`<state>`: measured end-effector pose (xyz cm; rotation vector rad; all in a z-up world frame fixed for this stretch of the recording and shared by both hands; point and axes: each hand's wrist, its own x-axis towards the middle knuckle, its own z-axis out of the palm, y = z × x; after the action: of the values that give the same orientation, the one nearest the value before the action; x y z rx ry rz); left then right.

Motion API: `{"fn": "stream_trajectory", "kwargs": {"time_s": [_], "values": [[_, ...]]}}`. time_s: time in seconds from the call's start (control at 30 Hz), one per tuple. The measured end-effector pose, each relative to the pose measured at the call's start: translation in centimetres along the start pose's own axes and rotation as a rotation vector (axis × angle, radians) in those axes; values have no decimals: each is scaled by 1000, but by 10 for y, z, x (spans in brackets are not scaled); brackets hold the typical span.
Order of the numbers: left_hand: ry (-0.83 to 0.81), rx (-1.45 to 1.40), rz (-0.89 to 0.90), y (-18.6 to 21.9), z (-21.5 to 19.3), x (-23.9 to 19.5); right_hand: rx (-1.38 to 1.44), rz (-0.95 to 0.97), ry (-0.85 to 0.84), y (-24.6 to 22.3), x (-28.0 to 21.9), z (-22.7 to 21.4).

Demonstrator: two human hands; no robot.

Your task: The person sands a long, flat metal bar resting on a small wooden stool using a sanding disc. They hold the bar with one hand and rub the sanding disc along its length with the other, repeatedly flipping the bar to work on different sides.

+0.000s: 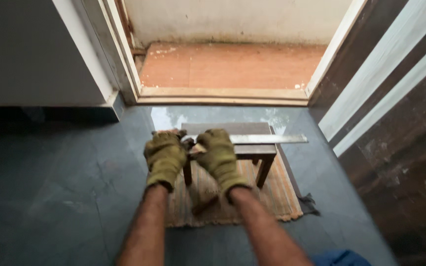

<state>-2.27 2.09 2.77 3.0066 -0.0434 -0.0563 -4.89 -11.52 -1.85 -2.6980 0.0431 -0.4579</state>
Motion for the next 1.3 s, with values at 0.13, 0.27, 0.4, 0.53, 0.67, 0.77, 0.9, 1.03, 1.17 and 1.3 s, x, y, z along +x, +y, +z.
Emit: {"fn": "stream_trajectory", "kwargs": {"time_s": [0.13,0.27,0.4,0.53,0.67,0.77,0.9,1.03,1.17,1.3], "values": [[68,-136,-67,-7,2,3,159,-49,363,87,-17,-48],[27,-868,-119,-11,21,9,-160,98,309,149,-27,-77],[-7,-936,-170,-11,29,25,128,60,508,98,-19,-42],[-146,-729,-67,-20,27,45,195,-22,210,-3,-6,9],[-189,-646,-125,-24,12,62,-33,-104,174,-49,7,15],[-219,-265,-267,-10,15,67,127,-239,101,-27,-1,5],[-200,-298,-271,-2,23,78,107,-120,104,39,-10,-24],[-187,-333,-178,-13,28,86,82,-95,259,50,-16,-34],[-133,-390,-235,-17,31,82,59,-89,212,-20,-2,9],[-151,-518,-195,-24,30,80,40,-181,66,-34,15,23]]}}
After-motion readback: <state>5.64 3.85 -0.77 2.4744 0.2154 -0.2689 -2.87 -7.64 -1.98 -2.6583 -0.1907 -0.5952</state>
